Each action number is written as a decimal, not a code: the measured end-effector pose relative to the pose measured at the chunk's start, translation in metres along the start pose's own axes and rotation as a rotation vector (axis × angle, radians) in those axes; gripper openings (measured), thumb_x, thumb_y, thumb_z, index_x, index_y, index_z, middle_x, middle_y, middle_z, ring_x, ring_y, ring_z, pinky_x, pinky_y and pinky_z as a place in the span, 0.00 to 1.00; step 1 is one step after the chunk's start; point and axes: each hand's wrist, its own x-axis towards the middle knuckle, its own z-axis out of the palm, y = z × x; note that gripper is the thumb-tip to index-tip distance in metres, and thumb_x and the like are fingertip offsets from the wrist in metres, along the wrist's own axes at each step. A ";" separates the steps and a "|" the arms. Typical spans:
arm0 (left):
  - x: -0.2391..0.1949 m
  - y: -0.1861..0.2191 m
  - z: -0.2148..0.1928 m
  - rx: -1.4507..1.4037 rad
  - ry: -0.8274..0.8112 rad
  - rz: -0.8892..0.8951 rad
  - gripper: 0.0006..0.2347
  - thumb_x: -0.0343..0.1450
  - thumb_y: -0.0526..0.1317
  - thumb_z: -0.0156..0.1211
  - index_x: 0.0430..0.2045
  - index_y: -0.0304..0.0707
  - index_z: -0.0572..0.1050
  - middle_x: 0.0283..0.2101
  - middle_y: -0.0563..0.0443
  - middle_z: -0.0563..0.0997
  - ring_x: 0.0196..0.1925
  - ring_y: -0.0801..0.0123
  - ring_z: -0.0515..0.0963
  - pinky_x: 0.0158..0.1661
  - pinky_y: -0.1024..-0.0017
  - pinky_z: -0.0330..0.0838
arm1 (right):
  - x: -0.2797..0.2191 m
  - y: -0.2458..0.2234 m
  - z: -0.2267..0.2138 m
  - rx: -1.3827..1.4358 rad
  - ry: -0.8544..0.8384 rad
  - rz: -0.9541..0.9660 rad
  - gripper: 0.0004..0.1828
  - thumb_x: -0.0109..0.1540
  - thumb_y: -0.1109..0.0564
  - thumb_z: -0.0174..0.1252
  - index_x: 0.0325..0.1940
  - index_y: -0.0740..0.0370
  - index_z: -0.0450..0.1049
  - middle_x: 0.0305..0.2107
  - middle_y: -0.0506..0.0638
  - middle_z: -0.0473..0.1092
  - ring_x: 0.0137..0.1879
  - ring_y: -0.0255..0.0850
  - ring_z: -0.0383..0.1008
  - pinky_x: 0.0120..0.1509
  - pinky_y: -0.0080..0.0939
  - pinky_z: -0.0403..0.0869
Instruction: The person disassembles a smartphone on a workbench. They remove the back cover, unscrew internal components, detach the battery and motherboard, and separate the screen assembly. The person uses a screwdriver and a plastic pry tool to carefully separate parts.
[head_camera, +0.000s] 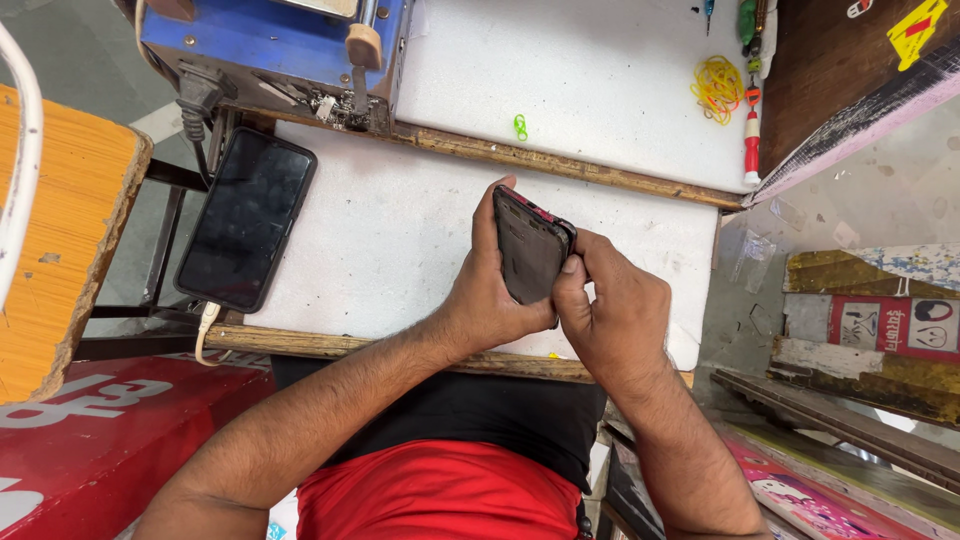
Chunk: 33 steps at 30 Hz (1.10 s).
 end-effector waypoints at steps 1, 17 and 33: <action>0.000 0.000 0.000 -0.011 0.000 0.002 0.54 0.67 0.40 0.75 0.73 0.42 0.26 0.59 0.36 0.68 0.63 0.56 0.77 0.66 0.53 0.75 | 0.000 0.000 -0.001 0.004 0.012 -0.038 0.10 0.68 0.60 0.55 0.53 0.62 0.76 0.30 0.53 0.78 0.31 0.45 0.81 0.35 0.43 0.77; 0.000 0.006 -0.006 -0.139 0.062 -0.072 0.53 0.64 0.36 0.73 0.74 0.40 0.29 0.60 0.39 0.67 0.64 0.58 0.75 0.66 0.57 0.75 | -0.009 0.017 -0.006 0.224 -0.110 -0.159 0.19 0.70 0.62 0.54 0.66 0.65 0.70 0.44 0.62 0.78 0.50 0.50 0.83 0.51 0.44 0.81; 0.006 0.003 -0.013 -0.552 0.179 -0.153 0.53 0.63 0.41 0.70 0.76 0.47 0.31 0.55 0.45 0.62 0.54 0.68 0.71 0.61 0.61 0.76 | -0.041 0.026 0.018 0.148 -0.216 -0.032 0.33 0.61 0.67 0.56 0.72 0.64 0.66 0.39 0.60 0.78 0.39 0.52 0.82 0.44 0.46 0.79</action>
